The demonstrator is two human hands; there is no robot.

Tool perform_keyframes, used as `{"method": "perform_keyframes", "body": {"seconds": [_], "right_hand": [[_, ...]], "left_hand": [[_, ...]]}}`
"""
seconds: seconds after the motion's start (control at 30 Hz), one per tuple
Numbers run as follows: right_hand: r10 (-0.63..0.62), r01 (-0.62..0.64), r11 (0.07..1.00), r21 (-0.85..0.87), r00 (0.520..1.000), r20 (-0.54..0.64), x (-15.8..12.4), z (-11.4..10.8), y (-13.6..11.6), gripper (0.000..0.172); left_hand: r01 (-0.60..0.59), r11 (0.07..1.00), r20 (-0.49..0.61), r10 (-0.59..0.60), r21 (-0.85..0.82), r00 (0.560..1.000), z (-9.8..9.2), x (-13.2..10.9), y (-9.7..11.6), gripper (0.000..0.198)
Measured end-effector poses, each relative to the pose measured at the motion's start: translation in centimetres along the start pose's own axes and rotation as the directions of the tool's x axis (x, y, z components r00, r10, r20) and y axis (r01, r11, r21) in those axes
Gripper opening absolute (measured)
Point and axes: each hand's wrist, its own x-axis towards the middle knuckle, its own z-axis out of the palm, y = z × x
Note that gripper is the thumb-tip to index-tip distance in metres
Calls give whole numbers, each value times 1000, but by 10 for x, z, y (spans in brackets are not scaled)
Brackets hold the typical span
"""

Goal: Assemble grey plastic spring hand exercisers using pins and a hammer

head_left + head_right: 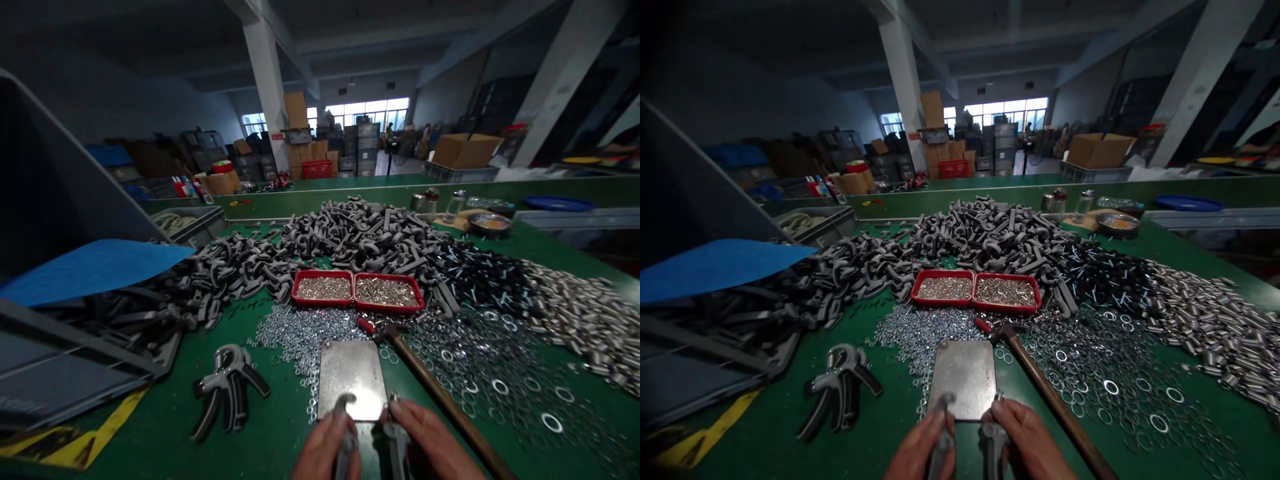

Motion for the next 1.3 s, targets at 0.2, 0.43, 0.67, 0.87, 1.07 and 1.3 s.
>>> {"method": "perform_keyframes", "body": {"seconds": [0.2, 0.43, 0.67, 0.87, 1.07, 1.3], "right_hand": [[-430, 361, 759, -542, 903, 0, 14, 21, -13, 28], [-405, 350, 671, -654, 911, 73, 17, 28, -19, 26], [-395, 402, 724, -561, 908, 141, 14, 29, -14, 24], [-415, 395, 802, -448, 908, 56, 8, 35, -12, 30], [-320, 370, 790, -490, 929, 186, -1, 34, -31, 36], [-280, 334, 754, -565, 942, 185, -1, 32, -15, 36]], "left_hand": [[-118, 989, -71, 125, 92, 990, 0, 9, 51, 53], [-93, 977, -65, 107, 192, 992, 10, 7, 41, 52], [-83, 948, -84, 114, 306, 990, 17, 6, 48, 50], [-219, 779, -48, 303, 587, 952, 4, -1, 43, 46], [-329, 428, 208, 306, 841, 929, -14, -6, 54, 51], [-303, 223, 286, 102, 927, 953, -5, -5, 75, 55]]}}
